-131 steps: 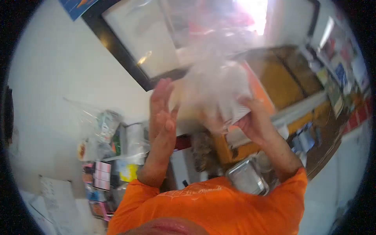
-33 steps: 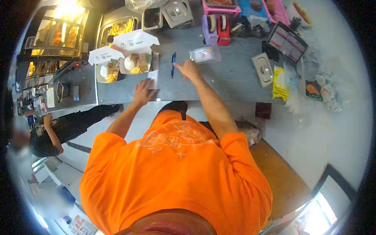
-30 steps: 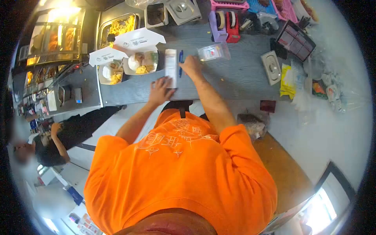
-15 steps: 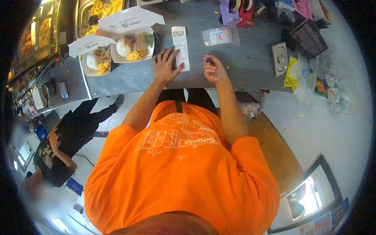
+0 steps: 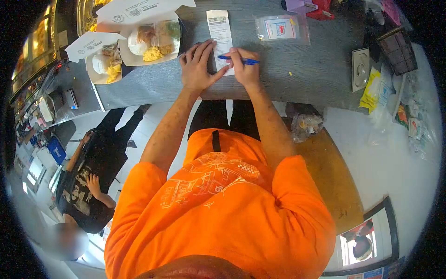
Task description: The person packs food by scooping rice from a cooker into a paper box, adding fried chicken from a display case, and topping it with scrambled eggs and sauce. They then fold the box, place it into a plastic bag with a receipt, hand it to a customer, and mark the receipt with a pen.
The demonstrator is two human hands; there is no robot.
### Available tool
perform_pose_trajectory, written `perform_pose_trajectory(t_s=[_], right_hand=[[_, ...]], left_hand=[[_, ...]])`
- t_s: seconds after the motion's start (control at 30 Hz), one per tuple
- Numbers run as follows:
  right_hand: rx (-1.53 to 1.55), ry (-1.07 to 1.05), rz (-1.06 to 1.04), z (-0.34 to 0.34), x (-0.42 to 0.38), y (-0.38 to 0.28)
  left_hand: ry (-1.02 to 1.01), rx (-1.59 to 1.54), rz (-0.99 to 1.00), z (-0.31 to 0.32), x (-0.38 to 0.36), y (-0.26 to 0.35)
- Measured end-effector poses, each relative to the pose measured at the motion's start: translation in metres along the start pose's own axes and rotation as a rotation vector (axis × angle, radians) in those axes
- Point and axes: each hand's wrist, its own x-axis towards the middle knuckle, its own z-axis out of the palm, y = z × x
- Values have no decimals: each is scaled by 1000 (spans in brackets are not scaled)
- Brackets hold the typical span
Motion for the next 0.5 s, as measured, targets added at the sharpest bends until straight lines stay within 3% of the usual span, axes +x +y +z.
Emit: perform_pose_trajectory(t_s=[0.03, 0.07, 0.1, 0.17, 0.33, 0.37, 0.43, 0.5], right_hand=[[-78, -72, -35, -1, 0, 1], [-121, 96, -17, 4, 1, -4], [-123, 96, -13, 4, 1, -5], [124, 351, 67, 5, 5, -8], [894, 423, 559, -11, -2, -43], [895, 422, 560, -21, -4, -37], [1336, -45, 616, -50, -11, -23], [1281, 89, 578, -46, -6, -46]], left_hand=[[-5, -1, -3, 0, 0, 0], [1, -9, -4, 2, 0, -1], [8, -18, -3, 3, 0, -1], [3, -5, -6, 3, -2, 0], [12, -22, 6, 2, 1, -2], [13, -18, 6, 2, 1, -1], [8, -13, 4, 1, 0, -1], [11, -12, 10, 3, 0, -2]])
